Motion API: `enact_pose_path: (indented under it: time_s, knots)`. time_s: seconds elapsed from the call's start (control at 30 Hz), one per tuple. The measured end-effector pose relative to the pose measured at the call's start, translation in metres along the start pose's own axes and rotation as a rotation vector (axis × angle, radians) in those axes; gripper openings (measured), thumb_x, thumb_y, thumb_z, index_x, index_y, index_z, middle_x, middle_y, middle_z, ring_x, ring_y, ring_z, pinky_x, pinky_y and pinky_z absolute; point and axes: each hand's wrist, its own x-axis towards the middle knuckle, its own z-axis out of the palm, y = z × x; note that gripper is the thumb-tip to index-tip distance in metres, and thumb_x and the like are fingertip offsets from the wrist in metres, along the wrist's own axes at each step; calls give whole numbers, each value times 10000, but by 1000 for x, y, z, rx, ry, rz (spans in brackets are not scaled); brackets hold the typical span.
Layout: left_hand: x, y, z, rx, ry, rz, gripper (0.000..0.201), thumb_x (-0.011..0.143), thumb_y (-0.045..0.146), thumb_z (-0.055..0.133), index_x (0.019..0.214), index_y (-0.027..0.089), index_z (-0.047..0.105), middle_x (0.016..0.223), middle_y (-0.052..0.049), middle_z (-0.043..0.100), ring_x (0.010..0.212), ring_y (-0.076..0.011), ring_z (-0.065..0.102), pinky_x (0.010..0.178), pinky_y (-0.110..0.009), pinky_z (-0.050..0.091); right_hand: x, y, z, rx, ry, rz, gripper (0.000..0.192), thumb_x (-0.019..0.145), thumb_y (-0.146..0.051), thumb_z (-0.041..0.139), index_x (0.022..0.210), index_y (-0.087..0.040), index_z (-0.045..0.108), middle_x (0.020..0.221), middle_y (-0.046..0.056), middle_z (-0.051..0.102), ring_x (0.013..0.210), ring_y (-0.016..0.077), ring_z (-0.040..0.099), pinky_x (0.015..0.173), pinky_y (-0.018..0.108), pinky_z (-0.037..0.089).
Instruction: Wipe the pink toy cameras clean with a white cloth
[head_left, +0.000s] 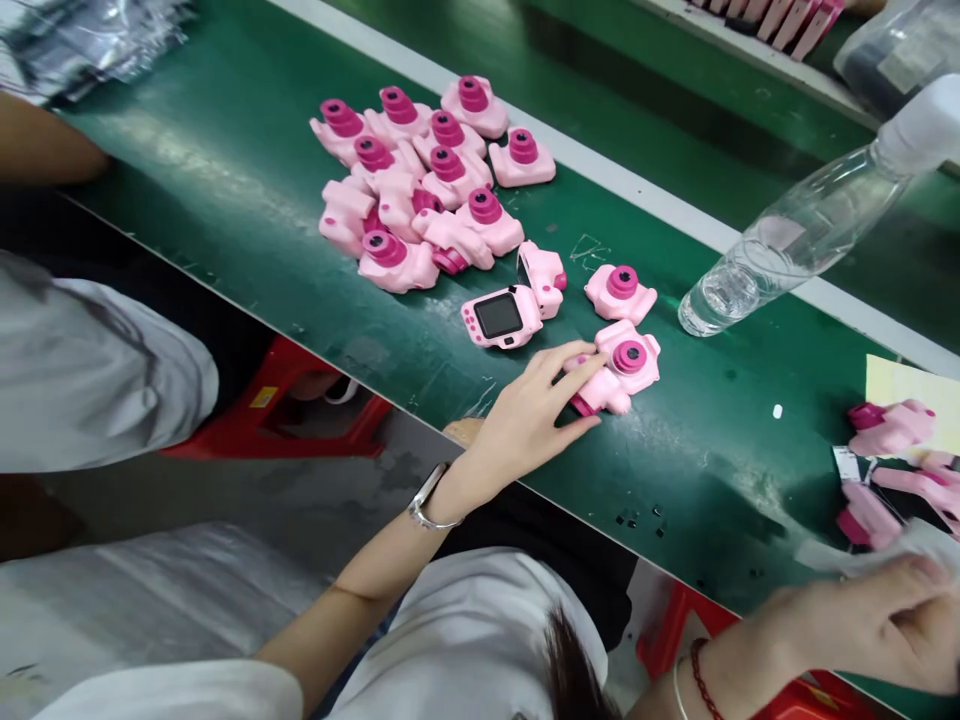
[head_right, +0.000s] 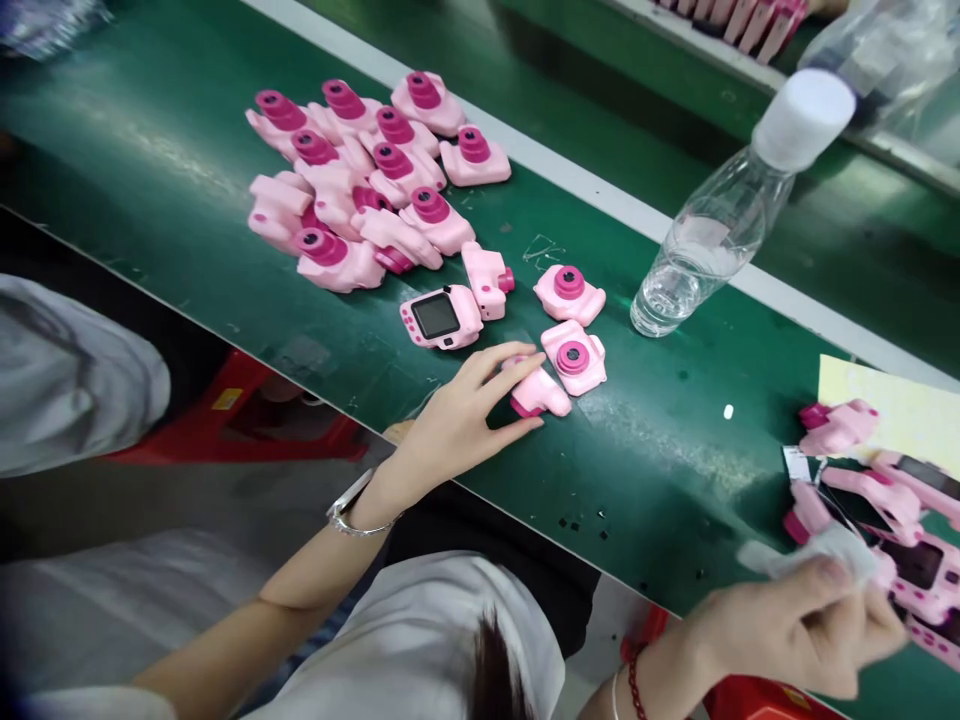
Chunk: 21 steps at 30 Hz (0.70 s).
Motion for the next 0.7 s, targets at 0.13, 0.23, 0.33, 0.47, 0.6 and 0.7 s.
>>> enact_pose_path:
  time_s: [0.13, 0.23, 0.33, 0.47, 0.6, 0.7]
  knots:
    - [3, 7, 3, -141, -162, -154, 697, 759, 499, 850, 1367, 229, 638, 1091, -66, 652, 991, -253, 649, 814, -342, 549, -46, -35, 19, 164, -237, 197, 317, 933, -396, 674, 671, -217, 667, 794, 25, 549, 683, 156, 515, 588, 317, 395]
    - [2, 16, 2, -447, -225, -252, 585, 733, 580, 837, 1139, 173, 732, 959, -33, 643, 867, -210, 649, 796, -312, 523, -70, -55, 35, 254, -548, 253, 280, 976, -378, 612, 796, -206, 740, 839, 23, 618, 708, 132, 577, 576, 262, 422]
    - [-5, 25, 0, -737, -239, -336, 634, 674, 678, 829, 1026, 155, 755, 848, -15, 635, 771, -191, 617, 717, -286, 508, -78, -70, 43, 383, -665, 281, 237, 1005, -347, 575, 1007, -241, 788, 878, 10, 631, 771, 118, 615, 660, 237, 481]
    - [-20, 34, 4, -983, -184, -406, 681, 667, 639, 861, 1192, 218, 754, 1096, -60, 718, 974, -234, 669, 823, -270, 530, -82, -85, 46, 379, -574, 283, 224, 994, -332, 594, 1044, -253, 798, 885, 14, 642, 796, 119, 629, 709, 241, 508]
    - [-23, 41, 15, -1261, -180, -565, 624, 794, 569, 784, 1334, 273, 686, 1307, -57, 706, 1167, -257, 660, 962, -282, 526, -84, -87, 43, 366, -567, 366, 267, 994, -382, 579, 947, -234, 796, 849, 18, 642, 761, 125, 603, 688, 250, 496]
    - [-17, 47, 16, -1505, -189, -718, 547, 803, 581, 760, 1212, 217, 748, 1230, -73, 743, 1148, -272, 678, 973, -306, 530, -77, -80, 31, 426, -625, 509, 277, 967, -413, 614, 853, -215, 771, 817, 11, 639, 748, 130, 587, 681, 250, 478]
